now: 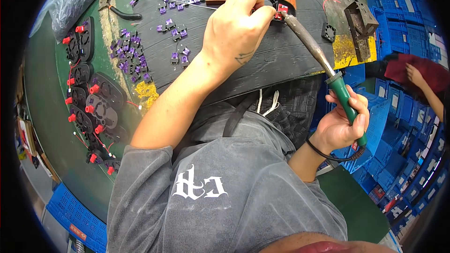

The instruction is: Soldering wires and assembling housing components for small electronic fan units at a factory workbench.

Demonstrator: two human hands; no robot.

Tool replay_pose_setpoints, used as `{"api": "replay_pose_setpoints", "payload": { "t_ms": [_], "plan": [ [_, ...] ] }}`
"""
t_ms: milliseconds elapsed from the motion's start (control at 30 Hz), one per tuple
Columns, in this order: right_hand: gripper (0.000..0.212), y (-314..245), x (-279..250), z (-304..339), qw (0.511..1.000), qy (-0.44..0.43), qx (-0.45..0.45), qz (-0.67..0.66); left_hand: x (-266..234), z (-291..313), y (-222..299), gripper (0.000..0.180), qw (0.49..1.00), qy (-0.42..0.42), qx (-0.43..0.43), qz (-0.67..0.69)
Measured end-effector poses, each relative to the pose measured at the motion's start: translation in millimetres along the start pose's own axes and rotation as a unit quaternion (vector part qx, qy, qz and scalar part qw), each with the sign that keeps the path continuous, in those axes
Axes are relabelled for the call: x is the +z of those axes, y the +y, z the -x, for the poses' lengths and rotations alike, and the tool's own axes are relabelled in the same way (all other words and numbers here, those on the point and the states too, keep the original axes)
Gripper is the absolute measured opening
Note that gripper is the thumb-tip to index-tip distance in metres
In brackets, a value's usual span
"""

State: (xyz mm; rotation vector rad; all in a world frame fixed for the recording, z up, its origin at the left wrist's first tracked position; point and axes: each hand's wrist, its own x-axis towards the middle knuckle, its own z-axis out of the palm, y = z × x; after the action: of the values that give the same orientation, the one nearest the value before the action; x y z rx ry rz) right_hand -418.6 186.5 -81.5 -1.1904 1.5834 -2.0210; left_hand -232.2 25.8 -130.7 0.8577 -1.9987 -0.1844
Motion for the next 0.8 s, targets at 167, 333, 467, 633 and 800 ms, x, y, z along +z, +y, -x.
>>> {"api": "replay_pose_setpoints", "payload": {
  "t_ms": [167, 333, 467, 633, 800],
  "plan": [
    [0.041, -0.8, -0.5, 0.9, 1.000, 0.002, 0.000, 0.002, 0.4, -0.2, -1.0, 0.017, 1.000, 0.011, 0.001, 0.006],
    [0.041, -0.7, -1.3, 0.4, 1.000, 0.004, -0.001, 0.004, -0.9, -1.1, -0.8, 0.008, 1.000, 0.017, 0.014, -0.016],
    [0.041, -0.9, -2.9, -0.1, 1.000, 0.004, -0.002, 0.002, -3.6, -3.0, -0.3, 0.012, 0.999, 0.034, 0.014, -0.006],
    [0.041, -3.9, -5.3, -1.1, 1.000, 0.006, -0.007, 0.011, -5.7, -5.2, -0.8, 0.014, 0.999, 0.049, 0.004, 0.002],
    [0.041, -0.9, -5.5, 0.4, 1.000, 0.011, 0.000, 0.006, -7.5, -5.4, -0.8, 0.015, 0.998, 0.047, -0.028, 0.011]
  ]
}}
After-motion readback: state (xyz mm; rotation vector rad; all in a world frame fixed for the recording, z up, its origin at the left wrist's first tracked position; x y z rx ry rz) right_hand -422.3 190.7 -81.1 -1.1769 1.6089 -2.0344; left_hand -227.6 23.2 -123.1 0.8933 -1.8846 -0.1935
